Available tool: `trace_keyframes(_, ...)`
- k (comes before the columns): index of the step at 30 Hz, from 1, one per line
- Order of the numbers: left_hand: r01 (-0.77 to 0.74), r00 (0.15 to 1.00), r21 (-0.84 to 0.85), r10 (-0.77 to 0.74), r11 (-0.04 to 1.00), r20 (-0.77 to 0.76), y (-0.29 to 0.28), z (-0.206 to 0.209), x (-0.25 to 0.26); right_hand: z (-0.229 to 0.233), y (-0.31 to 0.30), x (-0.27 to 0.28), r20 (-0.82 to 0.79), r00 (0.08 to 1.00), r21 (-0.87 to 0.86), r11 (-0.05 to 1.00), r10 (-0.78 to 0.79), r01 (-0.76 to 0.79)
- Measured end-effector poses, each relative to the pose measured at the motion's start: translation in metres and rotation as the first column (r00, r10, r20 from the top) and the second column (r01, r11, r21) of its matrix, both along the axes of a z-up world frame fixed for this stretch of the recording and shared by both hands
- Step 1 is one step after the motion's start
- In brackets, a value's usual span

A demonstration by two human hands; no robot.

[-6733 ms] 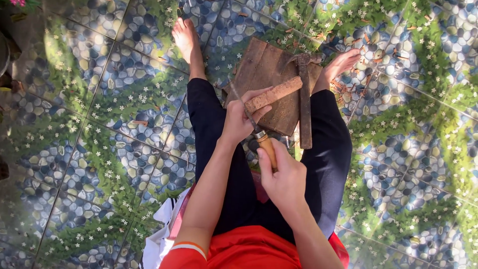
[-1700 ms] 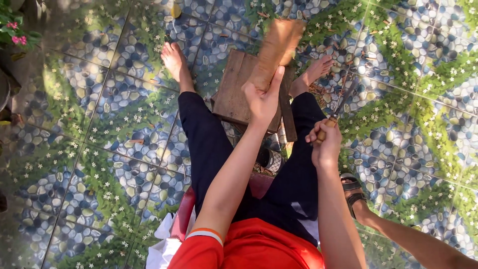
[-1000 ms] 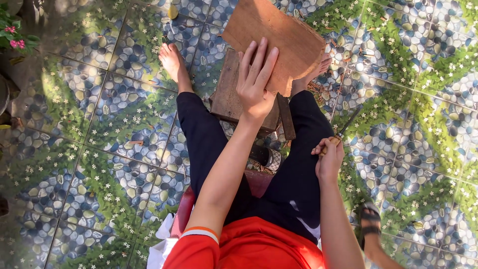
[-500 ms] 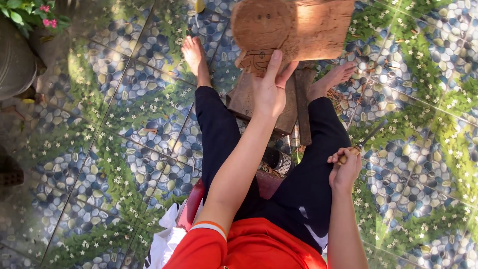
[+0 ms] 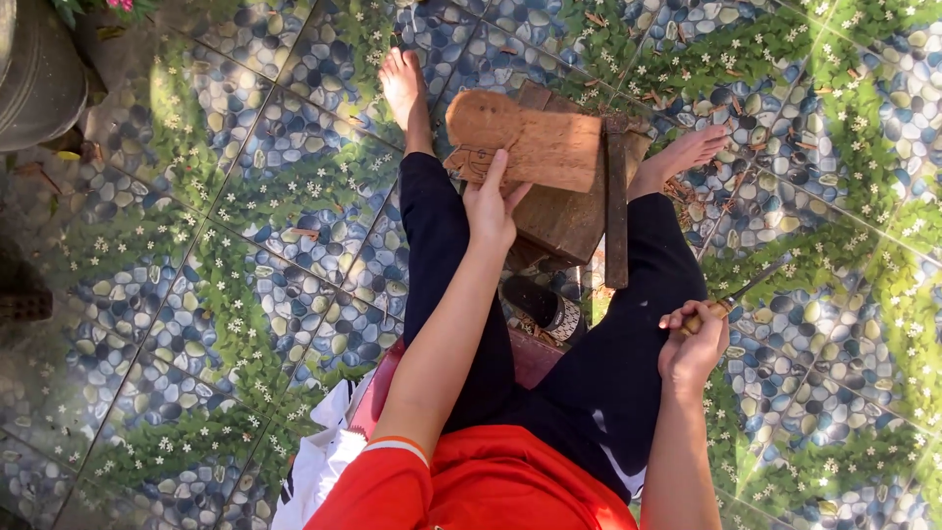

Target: Carving a small piece of wood using a hand knife while sitting on a stool.

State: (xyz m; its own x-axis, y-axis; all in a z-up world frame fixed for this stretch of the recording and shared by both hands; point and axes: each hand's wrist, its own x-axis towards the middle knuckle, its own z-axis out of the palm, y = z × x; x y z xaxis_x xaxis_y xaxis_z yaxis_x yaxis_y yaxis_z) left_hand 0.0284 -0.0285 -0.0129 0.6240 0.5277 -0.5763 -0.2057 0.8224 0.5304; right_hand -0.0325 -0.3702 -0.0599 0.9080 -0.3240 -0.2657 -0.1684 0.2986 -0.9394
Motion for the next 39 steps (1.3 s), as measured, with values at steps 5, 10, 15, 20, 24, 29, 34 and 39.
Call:
trace_keyframes(5,0.072,0.990,0.015,-0.069,0.997,-0.125,0.016,-0.023,-0.004,-0.011,-0.008,0.001,0.005,1.000,0.021,1.000,-0.009,0.009)
trace_keyframes(10,0.163,0.960,0.050,-0.146,0.985,-0.238,0.011,0.007,-0.011,-0.006,-0.007,-0.001,0.001,1.000,0.027,1.000,-0.009,0.009)
trace_keyframes(15,0.272,0.932,0.170,-0.215,0.947,-0.292,0.006,-0.022,-0.014,-0.006,-0.014,-0.001,0.005,1.000,0.035,0.999,-0.004,0.004)
trace_keyframes(20,0.269,0.934,0.157,-0.218,0.950,-0.283,0.004,-0.017,-0.015,-0.018,-0.025,-0.001,0.004,1.000,0.066,0.998,-0.012,0.012)
trace_keyframes(24,0.276,0.939,0.169,-0.228,0.946,-0.260,0.003,-0.023,-0.017,-0.030,-0.031,0.001,0.011,1.000,0.106,0.994,-0.015,0.014)
trace_keyframes(29,0.276,0.938,0.168,-0.227,0.946,-0.262,0.003,-0.015,-0.017,-0.028,-0.031,0.001,0.014,1.000,0.098,0.995,-0.014,0.012)
trace_keyframes(34,0.289,0.936,0.173,-0.240,0.941,-0.258,0.004,-0.011,-0.018,-0.026,-0.030,0.001,0.003,1.000,0.086,0.996,-0.007,0.006)
trace_keyframes(39,0.273,0.940,0.166,-0.226,0.948,-0.254,0.004,-0.020,-0.016,-0.023,-0.028,0.001,-0.002,1.000,0.092,0.996,-0.012,0.012)
